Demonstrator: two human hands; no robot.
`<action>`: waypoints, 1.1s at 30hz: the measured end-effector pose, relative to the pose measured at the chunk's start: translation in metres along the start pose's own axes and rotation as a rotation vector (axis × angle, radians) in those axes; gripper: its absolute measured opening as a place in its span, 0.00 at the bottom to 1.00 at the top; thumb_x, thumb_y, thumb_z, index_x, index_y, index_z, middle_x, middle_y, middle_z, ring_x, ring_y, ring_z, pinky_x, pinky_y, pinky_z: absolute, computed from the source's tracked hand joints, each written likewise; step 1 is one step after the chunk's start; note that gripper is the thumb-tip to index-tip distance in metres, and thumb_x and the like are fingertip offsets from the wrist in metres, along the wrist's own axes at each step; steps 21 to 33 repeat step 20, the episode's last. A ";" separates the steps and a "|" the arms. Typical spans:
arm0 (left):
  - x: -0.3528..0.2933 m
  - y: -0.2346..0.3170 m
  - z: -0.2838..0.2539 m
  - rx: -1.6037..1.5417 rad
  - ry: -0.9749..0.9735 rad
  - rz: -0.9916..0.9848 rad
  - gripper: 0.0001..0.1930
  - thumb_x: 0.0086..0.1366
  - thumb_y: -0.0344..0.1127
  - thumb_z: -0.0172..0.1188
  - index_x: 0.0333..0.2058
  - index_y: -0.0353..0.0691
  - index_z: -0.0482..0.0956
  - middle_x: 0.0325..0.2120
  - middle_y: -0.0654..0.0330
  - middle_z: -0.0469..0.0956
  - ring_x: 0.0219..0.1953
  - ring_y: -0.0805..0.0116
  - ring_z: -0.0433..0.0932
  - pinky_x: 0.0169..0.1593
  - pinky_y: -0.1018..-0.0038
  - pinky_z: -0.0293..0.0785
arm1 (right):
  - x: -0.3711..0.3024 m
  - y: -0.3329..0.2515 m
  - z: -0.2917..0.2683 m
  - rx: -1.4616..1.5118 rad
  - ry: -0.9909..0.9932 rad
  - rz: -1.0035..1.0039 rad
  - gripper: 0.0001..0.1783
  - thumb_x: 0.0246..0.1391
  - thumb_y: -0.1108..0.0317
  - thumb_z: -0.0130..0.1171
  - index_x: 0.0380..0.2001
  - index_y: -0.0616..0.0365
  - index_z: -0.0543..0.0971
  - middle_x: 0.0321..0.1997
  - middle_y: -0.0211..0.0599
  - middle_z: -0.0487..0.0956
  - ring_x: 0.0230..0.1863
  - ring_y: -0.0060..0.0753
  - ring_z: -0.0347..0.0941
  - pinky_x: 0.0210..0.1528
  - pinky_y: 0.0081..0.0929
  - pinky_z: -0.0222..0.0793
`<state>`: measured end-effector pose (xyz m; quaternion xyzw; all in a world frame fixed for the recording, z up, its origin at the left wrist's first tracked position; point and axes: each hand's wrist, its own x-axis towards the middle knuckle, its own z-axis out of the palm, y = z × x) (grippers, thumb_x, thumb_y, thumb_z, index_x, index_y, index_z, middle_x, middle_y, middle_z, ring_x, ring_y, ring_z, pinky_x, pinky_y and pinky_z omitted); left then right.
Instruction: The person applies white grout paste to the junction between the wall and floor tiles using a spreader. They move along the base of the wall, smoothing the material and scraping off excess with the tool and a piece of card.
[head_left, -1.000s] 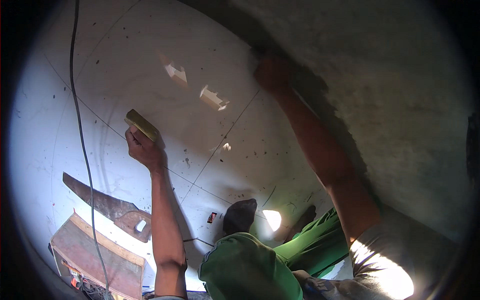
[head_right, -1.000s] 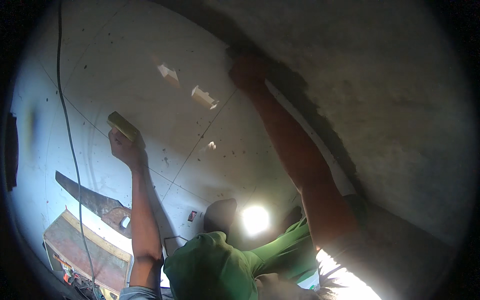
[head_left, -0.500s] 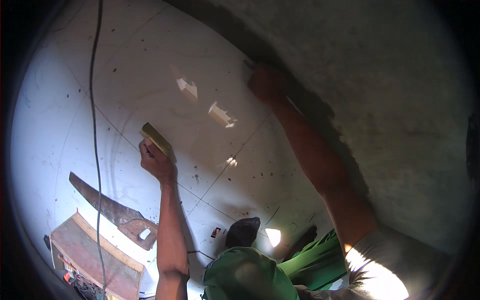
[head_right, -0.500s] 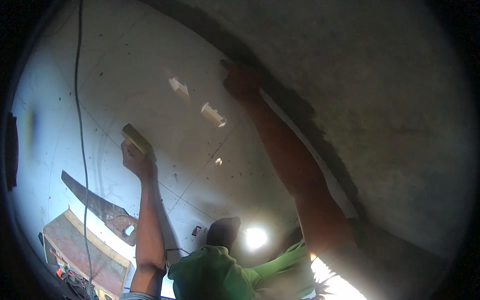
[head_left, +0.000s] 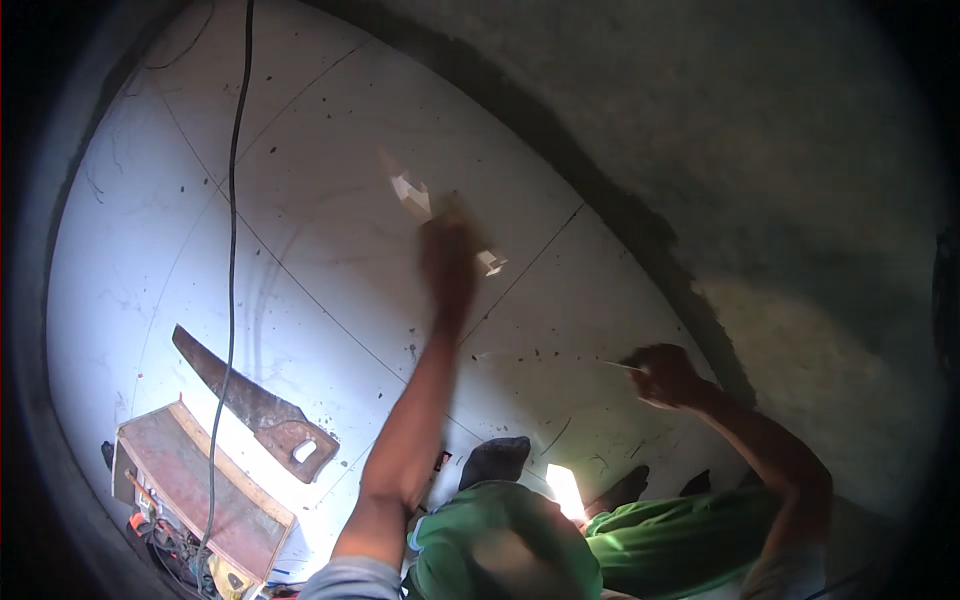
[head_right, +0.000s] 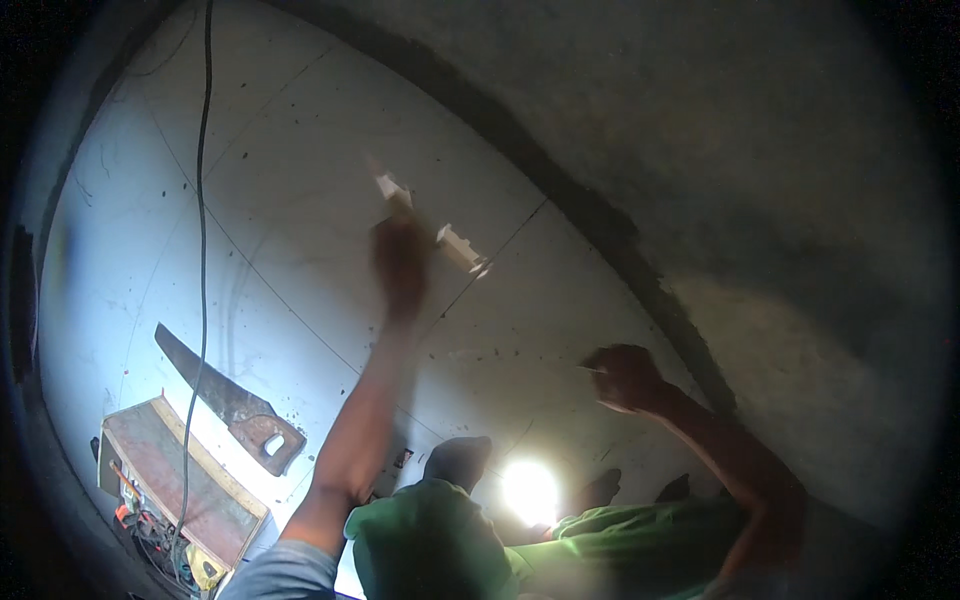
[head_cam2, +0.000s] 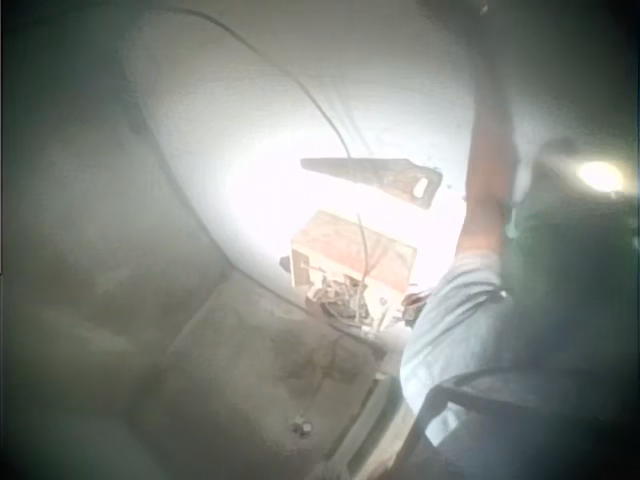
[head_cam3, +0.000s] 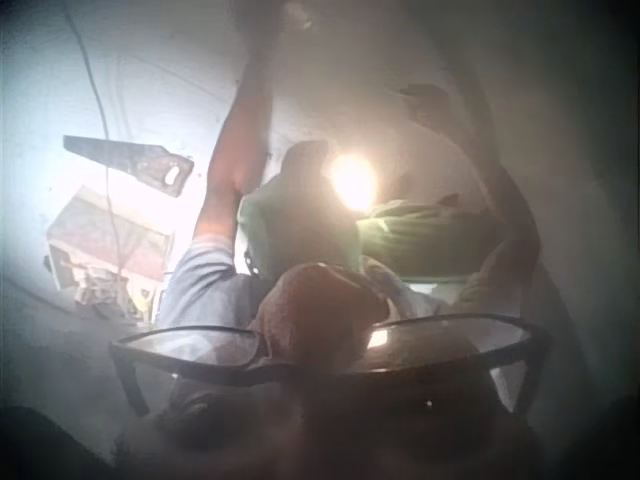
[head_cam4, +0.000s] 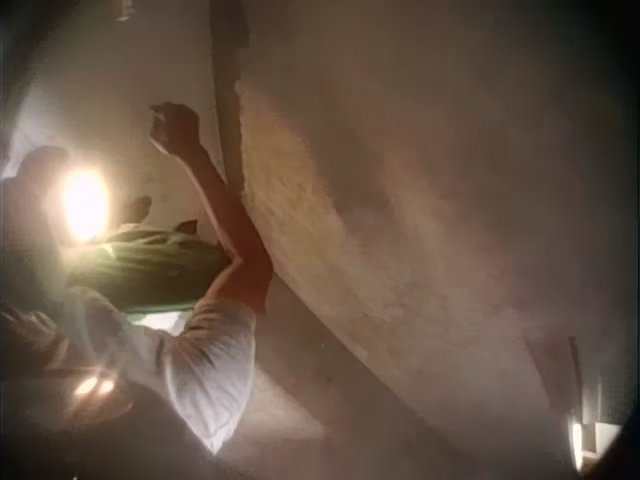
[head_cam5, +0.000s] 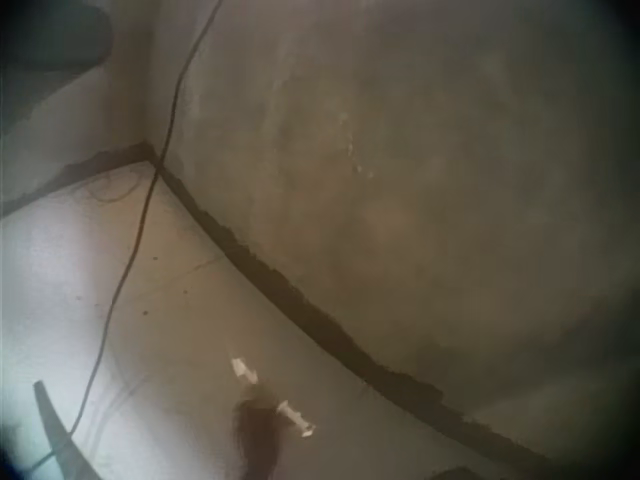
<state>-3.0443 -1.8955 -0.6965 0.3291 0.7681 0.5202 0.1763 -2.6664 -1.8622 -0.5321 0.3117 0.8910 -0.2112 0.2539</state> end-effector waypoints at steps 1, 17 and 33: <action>0.007 0.057 0.030 -0.175 -0.044 -0.143 0.22 0.79 0.50 0.50 0.52 0.34 0.75 0.47 0.44 0.80 0.51 0.48 0.80 0.56 0.57 0.74 | -0.032 0.015 -0.003 0.077 -0.007 0.105 0.13 0.55 0.66 0.60 0.42 0.50 0.87 0.36 0.47 0.85 0.39 0.57 0.82 0.44 0.51 0.78; 0.157 -0.008 0.259 0.829 0.027 0.285 0.20 0.77 0.48 0.51 0.53 0.39 0.80 0.47 0.53 0.83 0.49 0.59 0.83 0.52 0.60 0.78 | -0.161 0.053 0.111 0.310 0.736 0.191 0.14 0.56 0.77 0.61 0.46 0.59 0.84 0.44 0.45 0.85 0.40 0.54 0.81 0.44 0.43 0.79; 0.181 -0.038 0.246 1.363 0.051 0.368 0.18 0.76 0.42 0.53 0.57 0.41 0.78 0.51 0.58 0.81 0.52 0.62 0.82 0.56 0.63 0.77 | -0.131 0.056 0.128 0.328 0.840 0.068 0.19 0.53 0.79 0.63 0.50 0.56 0.84 0.49 0.44 0.85 0.45 0.55 0.81 0.48 0.44 0.80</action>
